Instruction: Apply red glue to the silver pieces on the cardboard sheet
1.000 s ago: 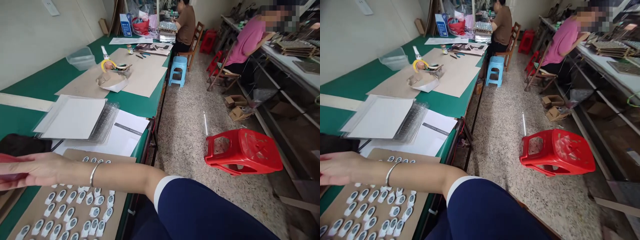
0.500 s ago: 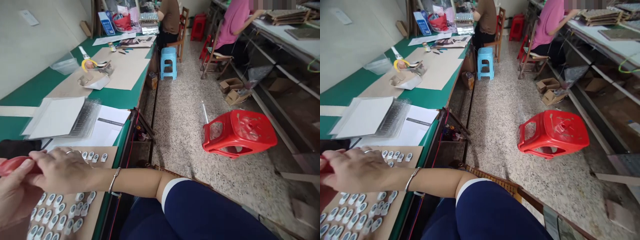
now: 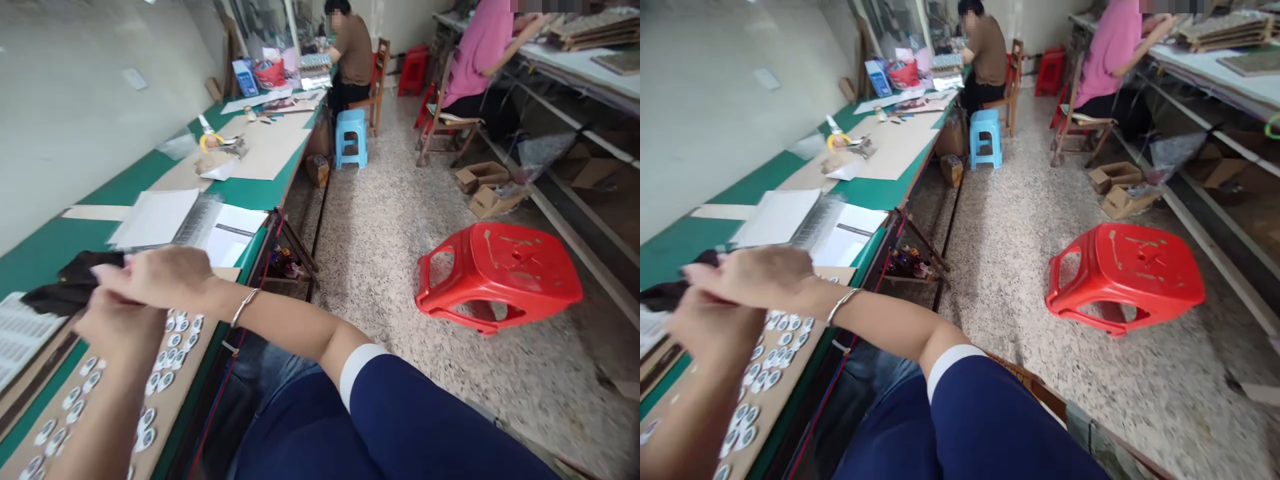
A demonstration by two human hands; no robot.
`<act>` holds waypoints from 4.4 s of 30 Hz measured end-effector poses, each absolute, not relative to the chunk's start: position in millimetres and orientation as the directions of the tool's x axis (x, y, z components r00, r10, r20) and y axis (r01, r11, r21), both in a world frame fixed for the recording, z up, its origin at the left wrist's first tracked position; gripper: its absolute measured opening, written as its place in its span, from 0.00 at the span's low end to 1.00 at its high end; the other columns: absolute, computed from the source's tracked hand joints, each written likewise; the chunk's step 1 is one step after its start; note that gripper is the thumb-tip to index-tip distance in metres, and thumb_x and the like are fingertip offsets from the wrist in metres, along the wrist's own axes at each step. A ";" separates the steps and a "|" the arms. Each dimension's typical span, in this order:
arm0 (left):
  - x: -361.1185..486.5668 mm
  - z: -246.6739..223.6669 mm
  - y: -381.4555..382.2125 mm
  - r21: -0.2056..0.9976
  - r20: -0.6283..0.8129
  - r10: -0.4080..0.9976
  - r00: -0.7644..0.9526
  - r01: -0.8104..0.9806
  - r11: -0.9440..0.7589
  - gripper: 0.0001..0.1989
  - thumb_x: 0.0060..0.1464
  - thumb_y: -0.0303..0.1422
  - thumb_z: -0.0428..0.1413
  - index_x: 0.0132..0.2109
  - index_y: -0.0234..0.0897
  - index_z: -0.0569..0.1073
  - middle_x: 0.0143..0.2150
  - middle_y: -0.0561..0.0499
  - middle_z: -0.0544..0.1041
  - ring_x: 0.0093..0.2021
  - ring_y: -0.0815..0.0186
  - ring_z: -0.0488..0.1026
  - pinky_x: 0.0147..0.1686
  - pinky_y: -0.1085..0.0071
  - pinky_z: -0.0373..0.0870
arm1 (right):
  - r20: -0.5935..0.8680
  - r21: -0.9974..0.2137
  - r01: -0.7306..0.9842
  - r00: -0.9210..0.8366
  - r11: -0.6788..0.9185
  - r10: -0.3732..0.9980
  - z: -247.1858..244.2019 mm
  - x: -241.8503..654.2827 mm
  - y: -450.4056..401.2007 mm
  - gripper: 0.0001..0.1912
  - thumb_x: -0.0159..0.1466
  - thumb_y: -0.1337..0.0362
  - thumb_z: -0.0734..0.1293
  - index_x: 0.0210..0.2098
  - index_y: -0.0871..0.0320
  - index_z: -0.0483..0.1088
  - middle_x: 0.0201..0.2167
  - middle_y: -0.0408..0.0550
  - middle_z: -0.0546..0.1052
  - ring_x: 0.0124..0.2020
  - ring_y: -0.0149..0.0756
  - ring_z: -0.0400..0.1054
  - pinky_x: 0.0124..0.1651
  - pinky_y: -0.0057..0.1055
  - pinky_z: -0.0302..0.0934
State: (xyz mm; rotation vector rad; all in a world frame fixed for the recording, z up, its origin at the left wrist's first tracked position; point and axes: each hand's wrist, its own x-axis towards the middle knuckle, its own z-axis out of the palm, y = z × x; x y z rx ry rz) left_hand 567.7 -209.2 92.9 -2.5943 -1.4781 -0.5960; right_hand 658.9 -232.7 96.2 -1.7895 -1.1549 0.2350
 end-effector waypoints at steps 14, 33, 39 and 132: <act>565.1 69.1 -171.2 0.700 0.248 0.722 0.646 0.396 -0.594 0.07 0.41 0.29 0.53 0.32 0.36 0.65 0.25 0.55 0.68 0.26 0.69 0.65 0.28 0.73 0.59 | 0.420 -0.507 0.852 0.374 -0.128 0.827 95.9 677.5 -224.3 0.24 0.62 0.53 0.59 0.20 0.62 0.73 0.21 0.55 0.76 0.26 0.37 0.69 0.28 0.28 0.51; 565.8 63.9 -135.4 0.787 0.073 0.711 0.700 0.397 -0.472 0.08 0.45 0.30 0.51 0.36 0.35 0.67 0.32 0.44 0.74 0.36 0.56 0.74 0.31 0.66 0.66 | 0.408 -0.491 0.871 0.212 0.017 0.888 76.9 692.7 -189.5 0.29 0.66 0.50 0.52 0.13 0.58 0.59 0.12 0.42 0.62 0.18 0.28 0.58 0.25 0.26 0.50; 573.2 68.1 -127.9 0.668 0.185 0.761 0.622 0.489 -0.561 0.08 0.47 0.28 0.51 0.37 0.36 0.66 0.33 0.44 0.74 0.37 0.55 0.72 0.35 0.65 0.63 | 0.386 -0.437 0.894 0.288 -0.101 0.876 89.3 691.1 -182.5 0.28 0.65 0.52 0.55 0.13 0.57 0.62 0.13 0.45 0.67 0.19 0.30 0.62 0.26 0.28 0.48; 641.4 33.0 -91.4 0.999 -0.027 -0.048 0.998 0.024 -0.048 0.17 0.44 0.43 0.59 0.24 0.34 0.65 0.19 0.55 0.66 0.21 0.72 0.62 0.22 0.75 0.57 | 0.364 -0.930 0.187 0.338 0.317 0.868 31.9 766.4 -187.0 0.20 0.54 0.44 0.67 0.24 0.55 0.71 0.26 0.47 0.70 0.46 0.46 0.66 0.52 0.45 0.58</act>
